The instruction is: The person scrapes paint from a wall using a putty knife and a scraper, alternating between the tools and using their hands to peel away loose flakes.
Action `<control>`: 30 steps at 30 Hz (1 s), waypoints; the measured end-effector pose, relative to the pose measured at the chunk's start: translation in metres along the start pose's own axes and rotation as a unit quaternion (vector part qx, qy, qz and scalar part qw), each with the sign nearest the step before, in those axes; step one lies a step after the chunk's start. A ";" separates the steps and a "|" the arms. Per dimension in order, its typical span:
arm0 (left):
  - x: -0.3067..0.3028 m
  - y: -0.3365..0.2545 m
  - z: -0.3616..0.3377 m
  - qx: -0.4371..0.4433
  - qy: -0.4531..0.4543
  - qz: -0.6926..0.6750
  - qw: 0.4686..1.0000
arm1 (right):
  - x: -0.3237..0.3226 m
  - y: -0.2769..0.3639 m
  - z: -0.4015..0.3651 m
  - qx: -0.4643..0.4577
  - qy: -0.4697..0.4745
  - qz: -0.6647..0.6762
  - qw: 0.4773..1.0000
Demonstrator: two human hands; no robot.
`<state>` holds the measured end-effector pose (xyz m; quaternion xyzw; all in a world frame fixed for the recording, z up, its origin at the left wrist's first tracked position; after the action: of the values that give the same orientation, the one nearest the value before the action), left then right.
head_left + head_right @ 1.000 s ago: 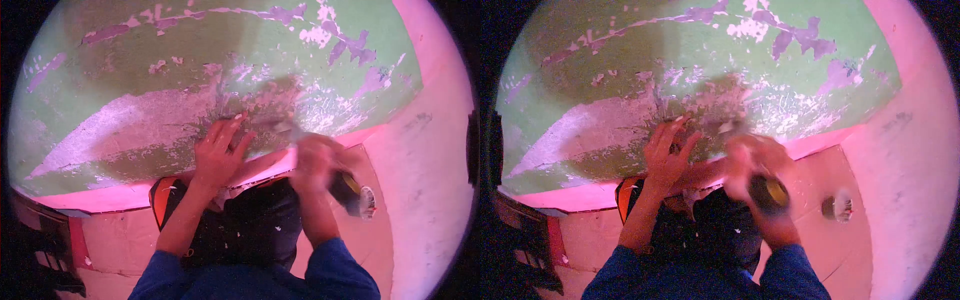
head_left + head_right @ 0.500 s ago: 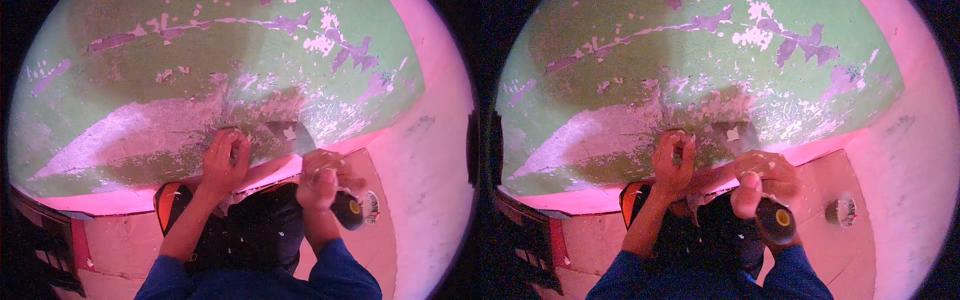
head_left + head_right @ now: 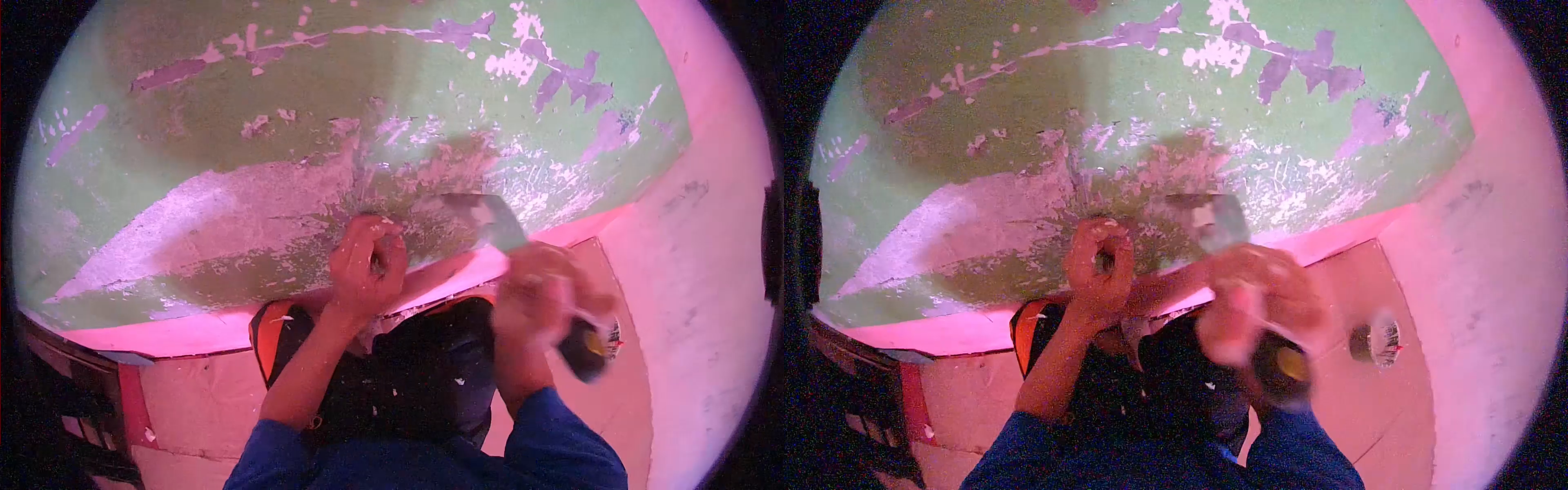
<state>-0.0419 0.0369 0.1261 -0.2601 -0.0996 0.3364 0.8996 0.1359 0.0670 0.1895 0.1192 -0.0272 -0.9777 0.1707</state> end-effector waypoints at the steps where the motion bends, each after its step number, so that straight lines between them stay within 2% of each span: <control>1: 0.001 0.001 -0.002 -0.005 -0.011 0.014 1.000 | 0.001 0.000 0.003 0.030 0.005 -0.029 0.999; 6: 0.003 -0.002 -0.004 0.029 0.006 0.016 0.999 | 0.006 0.013 0.028 0.182 0.014 -0.156 0.971; 7: 0.003 -0.001 -0.004 0.041 0.002 0.017 0.999 | 0.001 0.022 0.036 0.053 0.097 -0.282 0.953; 8: 0.003 -0.001 -0.003 0.043 -0.001 0.018 0.999 | 0.002 0.024 0.041 0.050 0.098 -0.280 0.954; 10: 0.004 0.001 -0.002 0.018 0.010 0.006 1.000 | 0.016 0.010 0.043 0.164 0.203 -0.328 0.908; 12: 0.004 0.000 0.000 0.005 0.009 0.006 1.000 | 0.022 -0.001 0.030 0.283 0.298 -0.369 0.833; 14: 0.003 0.003 0.000 0.003 0.008 0.004 1.000 | 0.009 -0.016 0.017 0.433 0.196 -0.274 0.836; 16: 0.001 0.002 -0.002 0.037 0.000 -0.009 0.999 | 0.010 -0.015 0.029 0.411 0.190 -0.272 0.849; 20: -0.004 0.003 0.000 0.039 -0.010 -0.006 0.999 | 0.002 0.012 0.044 0.383 0.152 -0.257 0.874; 21: -0.006 0.004 0.000 0.043 -0.019 -0.004 0.999 | -0.007 -0.009 -0.001 0.250 -0.201 -0.073 0.944; 22: -0.006 0.004 -0.001 0.045 -0.025 -0.004 0.999 | -0.009 -0.010 0.000 0.249 -0.200 -0.076 0.945; 25: -0.003 -0.004 -0.002 0.060 -0.023 0.019 0.998 | -0.007 -0.010 0.010 0.267 -0.074 -0.139 0.951; 28: 0.003 -0.001 -0.002 0.020 0.012 0.011 1.000 | -0.004 -0.003 0.021 0.273 0.042 -0.189 0.942; 30: 0.000 -0.003 0.000 0.044 0.003 0.016 0.999 | 0.004 -0.008 0.033 0.257 0.123 -0.216 0.934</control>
<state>-0.0402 0.0349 0.1272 -0.2233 -0.0777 0.3535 0.9051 0.1219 0.0739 0.2202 0.2813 -0.2301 -0.9283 -0.0786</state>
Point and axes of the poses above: each hand's wrist, its own z-axis towards the middle knuckle, its own x-axis out of the palm, y = z × x, the point moved 8 cm from there along z, towards the middle knuckle, and after that the axes turned 11 degrees about -z, right-handed, at the moved point
